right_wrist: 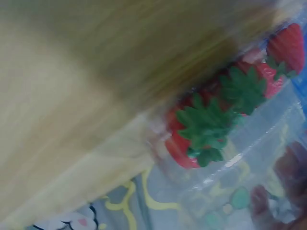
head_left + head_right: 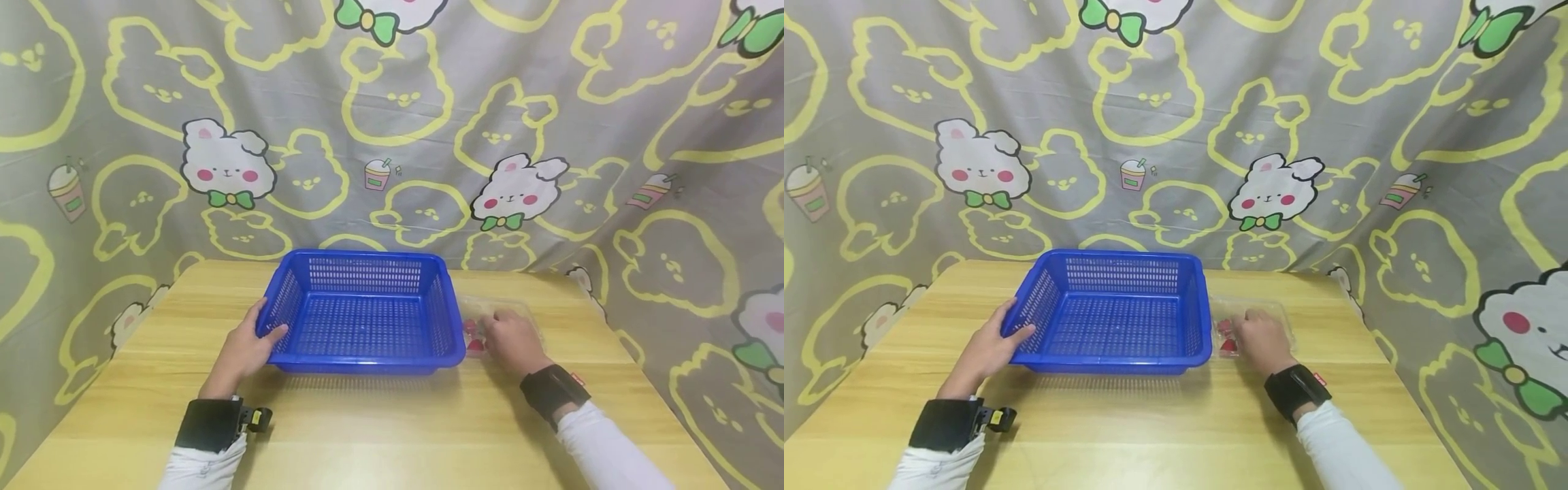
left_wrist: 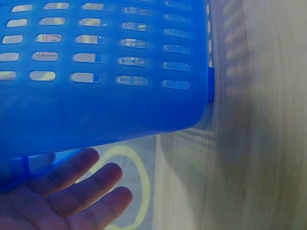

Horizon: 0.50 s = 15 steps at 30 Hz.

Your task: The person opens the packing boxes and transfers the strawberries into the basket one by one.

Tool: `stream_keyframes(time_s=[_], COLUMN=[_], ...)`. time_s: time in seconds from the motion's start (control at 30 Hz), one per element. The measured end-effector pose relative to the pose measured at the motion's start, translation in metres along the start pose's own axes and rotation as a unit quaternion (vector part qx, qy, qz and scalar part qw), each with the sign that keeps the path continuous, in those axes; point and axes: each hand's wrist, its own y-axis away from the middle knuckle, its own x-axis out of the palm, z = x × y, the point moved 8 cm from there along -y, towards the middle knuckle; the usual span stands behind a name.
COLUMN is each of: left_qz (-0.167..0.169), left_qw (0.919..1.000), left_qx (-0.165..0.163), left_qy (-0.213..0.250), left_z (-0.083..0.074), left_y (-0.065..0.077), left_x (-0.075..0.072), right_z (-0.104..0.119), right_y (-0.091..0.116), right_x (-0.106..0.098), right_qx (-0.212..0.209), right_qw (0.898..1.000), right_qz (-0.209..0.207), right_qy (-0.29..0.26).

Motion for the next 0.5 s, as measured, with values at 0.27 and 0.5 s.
stream_keyframes(time_s=[0.27, 0.5], left_qz=[0.002, -0.001], left_qw=[1.0000, 1.0000], left_qx=[0.000, 0.005], left_qy=[0.003, 0.001], left_z=[0.002, 0.002], left_y=[0.000, -0.001], left_x=[0.001, 0.001], right_z=[-0.014, -0.036], right_y=[0.012, 0.019], right_x=[0.002, 0.010], right_qx=[0.062, 0.220], right_qw=[0.995, 0.962], right_qz=[-0.028, 0.129], right_qy=[-0.076, -0.101])
